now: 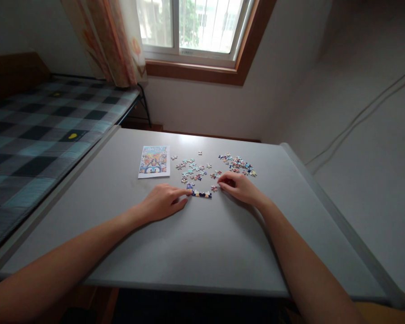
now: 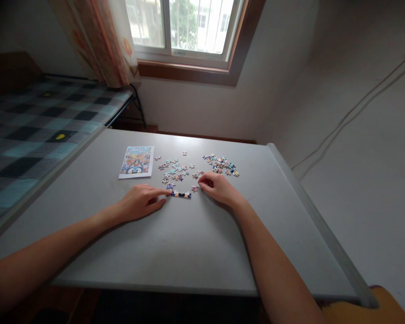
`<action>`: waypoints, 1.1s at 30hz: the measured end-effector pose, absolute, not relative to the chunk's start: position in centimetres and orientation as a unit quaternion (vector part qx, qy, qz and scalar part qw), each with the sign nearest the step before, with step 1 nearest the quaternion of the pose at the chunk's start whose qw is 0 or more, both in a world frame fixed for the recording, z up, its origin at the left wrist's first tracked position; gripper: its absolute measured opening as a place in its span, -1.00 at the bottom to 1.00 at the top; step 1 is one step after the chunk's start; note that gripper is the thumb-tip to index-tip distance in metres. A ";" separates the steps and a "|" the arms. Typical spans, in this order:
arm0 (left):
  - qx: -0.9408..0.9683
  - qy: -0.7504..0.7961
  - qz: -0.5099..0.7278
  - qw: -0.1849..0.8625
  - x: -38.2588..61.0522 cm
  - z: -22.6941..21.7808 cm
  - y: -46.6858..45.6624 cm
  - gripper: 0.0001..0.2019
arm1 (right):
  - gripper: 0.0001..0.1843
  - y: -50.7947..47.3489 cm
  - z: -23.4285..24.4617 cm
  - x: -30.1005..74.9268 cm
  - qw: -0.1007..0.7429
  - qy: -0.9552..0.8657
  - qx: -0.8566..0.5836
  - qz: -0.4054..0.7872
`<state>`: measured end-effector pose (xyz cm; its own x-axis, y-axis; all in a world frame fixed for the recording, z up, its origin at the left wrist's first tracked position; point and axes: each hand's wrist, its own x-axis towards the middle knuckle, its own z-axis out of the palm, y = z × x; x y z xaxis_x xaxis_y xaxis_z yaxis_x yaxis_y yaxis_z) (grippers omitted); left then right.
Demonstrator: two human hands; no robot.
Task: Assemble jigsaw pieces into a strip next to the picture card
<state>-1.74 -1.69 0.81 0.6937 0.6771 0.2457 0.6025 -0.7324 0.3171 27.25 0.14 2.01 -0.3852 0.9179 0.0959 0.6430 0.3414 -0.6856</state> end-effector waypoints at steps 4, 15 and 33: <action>0.913 0.349 0.183 0.108 -1.8 0.8 -1.7 -0.70 | -0.78 0.2 2.0 27.3 0.240 -0.786 -0.496 0.280; 0.913 0.350 0.180 0.108 -1.7 0.8 -1.6 -0.70 | -0.78 0.1 2.1 27.1 0.236 -0.788 -0.496 0.277; 0.914 0.355 0.169 0.099 -1.8 0.9 -1.7 -0.70 | -0.80 0.0 2.1 27.2 0.236 -0.786 -0.485 0.303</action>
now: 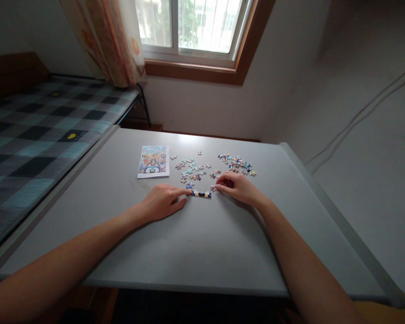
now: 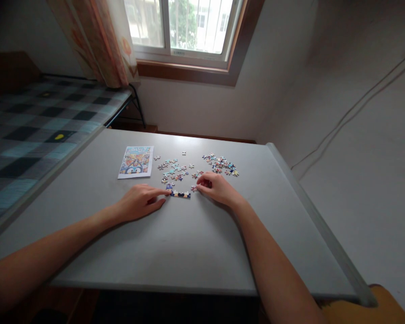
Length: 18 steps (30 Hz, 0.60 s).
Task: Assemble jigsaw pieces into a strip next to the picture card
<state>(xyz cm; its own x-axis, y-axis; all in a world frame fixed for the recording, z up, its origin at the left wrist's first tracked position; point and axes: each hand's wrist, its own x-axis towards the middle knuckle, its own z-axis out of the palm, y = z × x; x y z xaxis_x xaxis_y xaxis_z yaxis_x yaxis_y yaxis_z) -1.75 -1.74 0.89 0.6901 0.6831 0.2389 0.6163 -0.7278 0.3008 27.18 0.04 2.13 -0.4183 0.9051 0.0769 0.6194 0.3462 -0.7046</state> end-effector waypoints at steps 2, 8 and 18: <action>0.914 0.354 0.171 0.099 -1.8 0.9 -1.7 -0.70 | -0.81 0.0 2.1 27.2 0.235 -0.786 -0.481 0.308; 0.915 0.355 0.169 0.097 -1.7 0.9 -1.7 -0.71 | -0.82 0.1 1.9 27.2 0.227 -0.799 -0.476 0.290; 0.915 0.351 0.172 0.096 -1.7 0.9 -1.7 -0.71 | -0.83 0.0 1.9 27.2 0.223 -0.804 -0.472 0.285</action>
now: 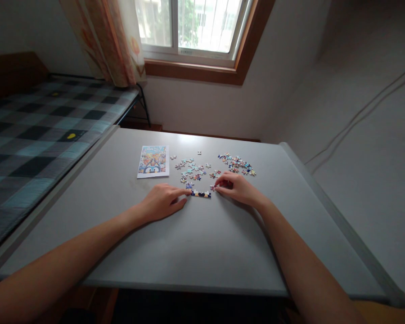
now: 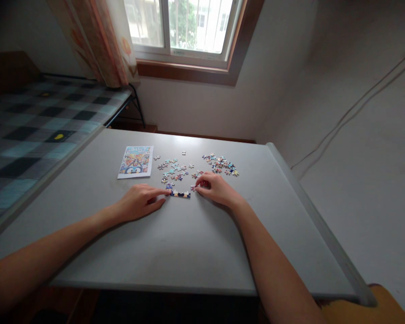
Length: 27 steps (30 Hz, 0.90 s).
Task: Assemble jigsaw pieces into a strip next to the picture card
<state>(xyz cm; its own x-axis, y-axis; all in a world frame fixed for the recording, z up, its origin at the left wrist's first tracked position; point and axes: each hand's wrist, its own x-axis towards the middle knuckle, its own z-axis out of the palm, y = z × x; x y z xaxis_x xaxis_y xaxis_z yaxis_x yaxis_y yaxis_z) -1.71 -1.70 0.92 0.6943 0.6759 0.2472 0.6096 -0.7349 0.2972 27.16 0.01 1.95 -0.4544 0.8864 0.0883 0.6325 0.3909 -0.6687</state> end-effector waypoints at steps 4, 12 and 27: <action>0.915 0.352 0.170 0.096 -1.7 0.9 -1.7 -0.71 | -0.82 0.0 2.0 27.1 0.222 -0.807 -0.470 0.280; 0.915 0.352 0.172 0.096 -1.7 0.9 -1.7 -0.71 | -0.84 0.1 1.8 26.9 0.221 -0.808 -0.472 0.275; 0.916 0.350 0.172 0.092 -1.7 0.9 -1.7 -0.70 | -0.87 0.2 1.6 26.9 0.230 -0.796 -0.486 0.279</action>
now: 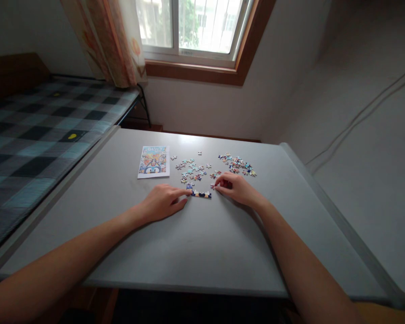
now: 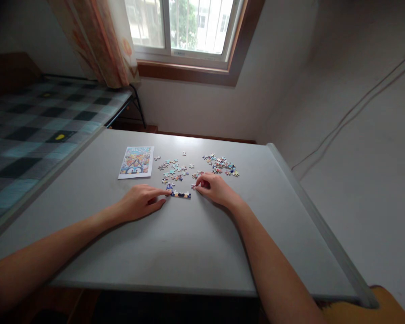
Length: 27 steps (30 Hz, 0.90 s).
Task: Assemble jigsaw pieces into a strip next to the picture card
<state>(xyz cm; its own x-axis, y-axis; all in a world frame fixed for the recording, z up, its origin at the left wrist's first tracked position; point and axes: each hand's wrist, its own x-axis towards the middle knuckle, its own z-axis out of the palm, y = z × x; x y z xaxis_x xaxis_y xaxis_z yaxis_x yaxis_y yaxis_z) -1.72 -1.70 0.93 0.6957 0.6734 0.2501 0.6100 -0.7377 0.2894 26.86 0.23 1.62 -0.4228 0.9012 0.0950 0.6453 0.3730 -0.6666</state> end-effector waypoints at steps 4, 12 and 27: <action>0.915 0.353 0.172 0.095 -1.8 0.8 -1.7 -0.70 | -0.86 0.1 1.7 26.8 0.228 -0.796 -0.489 0.276; 0.916 0.351 0.169 0.098 -1.7 1.0 -1.7 -0.70 | -0.85 0.2 1.9 27.4 0.217 -0.790 -0.508 0.268; 0.914 0.353 0.171 0.103 -1.8 0.8 -1.6 -0.70 | -0.81 0.8 2.5 30.0 0.178 -0.771 -0.556 0.255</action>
